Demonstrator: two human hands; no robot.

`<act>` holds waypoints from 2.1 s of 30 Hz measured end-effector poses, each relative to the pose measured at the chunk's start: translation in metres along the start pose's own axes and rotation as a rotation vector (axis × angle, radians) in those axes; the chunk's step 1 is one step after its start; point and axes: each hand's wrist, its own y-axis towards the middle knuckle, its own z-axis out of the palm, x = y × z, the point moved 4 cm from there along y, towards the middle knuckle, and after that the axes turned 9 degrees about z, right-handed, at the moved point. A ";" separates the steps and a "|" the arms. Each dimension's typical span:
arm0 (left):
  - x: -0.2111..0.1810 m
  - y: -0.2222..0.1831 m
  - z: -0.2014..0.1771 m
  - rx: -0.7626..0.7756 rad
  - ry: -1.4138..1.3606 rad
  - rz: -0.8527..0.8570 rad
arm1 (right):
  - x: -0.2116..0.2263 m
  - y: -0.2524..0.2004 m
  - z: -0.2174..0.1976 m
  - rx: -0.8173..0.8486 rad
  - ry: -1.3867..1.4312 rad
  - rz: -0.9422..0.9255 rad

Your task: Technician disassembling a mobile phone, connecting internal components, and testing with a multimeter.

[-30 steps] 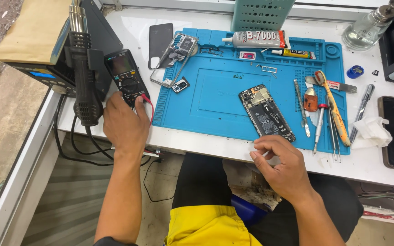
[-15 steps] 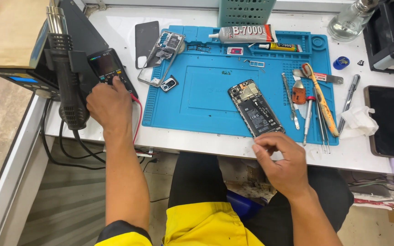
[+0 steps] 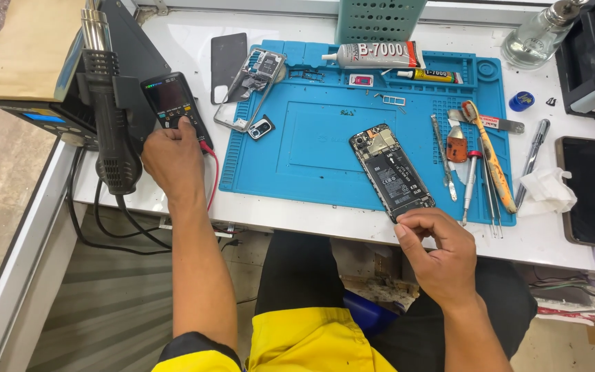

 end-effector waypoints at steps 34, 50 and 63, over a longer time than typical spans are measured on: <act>-0.012 -0.022 -0.031 0.234 0.058 0.099 | -0.001 -0.006 -0.011 0.015 -0.053 0.050; -0.074 -0.119 -0.024 0.460 -0.210 0.529 | -0.188 -0.164 -0.180 -0.968 0.291 0.530; -0.155 -0.176 0.033 0.537 -0.490 0.881 | -0.222 -0.190 -0.136 -0.795 0.143 0.772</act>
